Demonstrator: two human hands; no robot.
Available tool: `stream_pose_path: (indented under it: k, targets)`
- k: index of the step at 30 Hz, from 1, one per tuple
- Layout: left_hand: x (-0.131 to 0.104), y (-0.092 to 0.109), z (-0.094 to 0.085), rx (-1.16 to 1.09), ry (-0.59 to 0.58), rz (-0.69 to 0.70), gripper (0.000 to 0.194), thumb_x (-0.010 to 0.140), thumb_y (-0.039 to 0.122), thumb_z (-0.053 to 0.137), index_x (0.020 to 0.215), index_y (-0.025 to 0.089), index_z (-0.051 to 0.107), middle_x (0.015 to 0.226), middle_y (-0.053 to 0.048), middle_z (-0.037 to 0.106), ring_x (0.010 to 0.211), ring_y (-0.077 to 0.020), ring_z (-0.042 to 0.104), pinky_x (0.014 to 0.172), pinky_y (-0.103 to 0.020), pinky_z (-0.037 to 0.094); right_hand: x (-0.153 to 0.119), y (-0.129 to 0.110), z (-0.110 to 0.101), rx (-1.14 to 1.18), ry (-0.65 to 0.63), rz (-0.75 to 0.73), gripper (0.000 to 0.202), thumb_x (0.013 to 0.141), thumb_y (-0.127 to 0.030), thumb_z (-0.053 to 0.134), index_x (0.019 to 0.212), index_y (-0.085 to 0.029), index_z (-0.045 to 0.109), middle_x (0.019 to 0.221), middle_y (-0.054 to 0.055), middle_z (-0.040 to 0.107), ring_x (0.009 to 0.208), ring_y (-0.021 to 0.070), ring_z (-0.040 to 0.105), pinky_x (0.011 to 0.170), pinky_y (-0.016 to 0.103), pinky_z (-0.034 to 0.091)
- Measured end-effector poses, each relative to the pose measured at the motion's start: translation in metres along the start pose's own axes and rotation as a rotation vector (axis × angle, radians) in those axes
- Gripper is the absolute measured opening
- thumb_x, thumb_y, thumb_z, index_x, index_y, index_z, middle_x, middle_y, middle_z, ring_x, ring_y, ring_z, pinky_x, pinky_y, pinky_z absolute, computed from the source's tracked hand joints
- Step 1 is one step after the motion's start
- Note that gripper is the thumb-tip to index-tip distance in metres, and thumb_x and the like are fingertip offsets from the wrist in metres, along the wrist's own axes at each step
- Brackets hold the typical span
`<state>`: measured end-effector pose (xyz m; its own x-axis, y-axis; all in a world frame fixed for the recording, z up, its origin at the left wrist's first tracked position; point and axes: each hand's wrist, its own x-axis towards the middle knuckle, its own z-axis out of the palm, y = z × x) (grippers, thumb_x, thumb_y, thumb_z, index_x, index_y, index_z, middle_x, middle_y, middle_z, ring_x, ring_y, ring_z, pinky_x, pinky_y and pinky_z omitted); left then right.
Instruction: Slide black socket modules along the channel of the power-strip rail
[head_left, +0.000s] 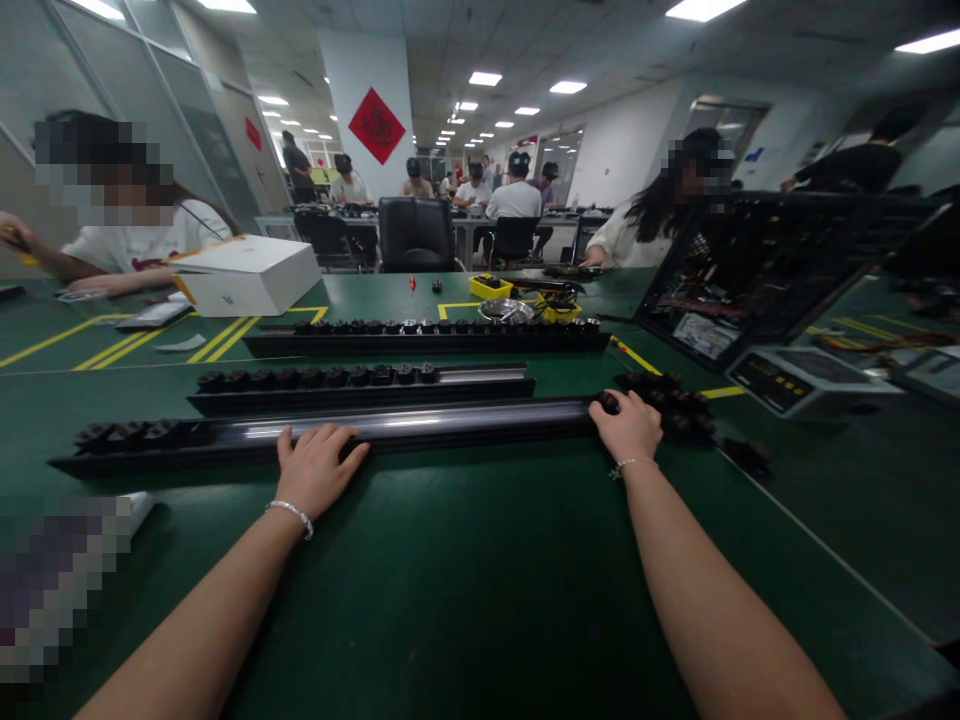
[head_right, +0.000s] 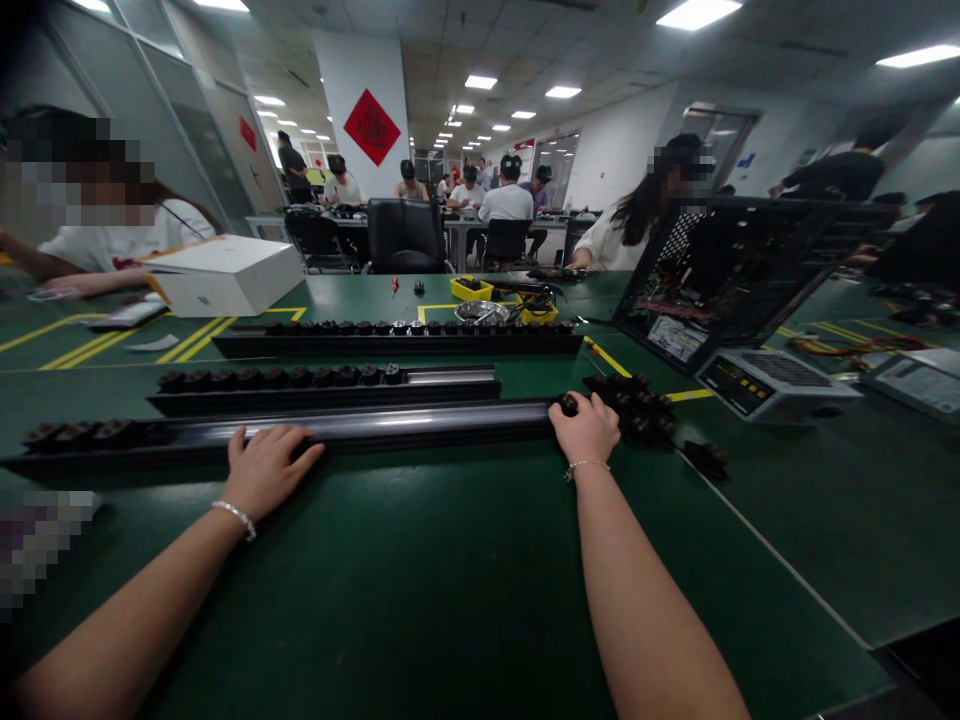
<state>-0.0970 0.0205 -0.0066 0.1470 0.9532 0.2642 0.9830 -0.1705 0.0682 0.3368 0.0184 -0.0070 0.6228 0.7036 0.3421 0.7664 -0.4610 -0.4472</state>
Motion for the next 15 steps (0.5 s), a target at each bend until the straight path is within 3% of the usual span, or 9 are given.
stream_pose_path:
  k: [15]
  targets:
    - [0.0005, -0.0032, 0.0028, -0.019, 0.010, 0.000, 0.039, 0.086, 0.049, 0.037, 0.104, 0.025, 0.062, 0.107, -0.008, 0.065, 0.108, -0.0284, 0.053, 0.106, -0.058, 0.014, 0.0055, 0.0104, 0.0023, 0.045, 0.001, -0.016, 0.047, 0.077, -0.048, 0.046, 0.113, -0.025, 0.064, 0.122, 0.007, 0.057, 0.110, 0.0294, 0.046, 0.091, 0.046, 0.039]
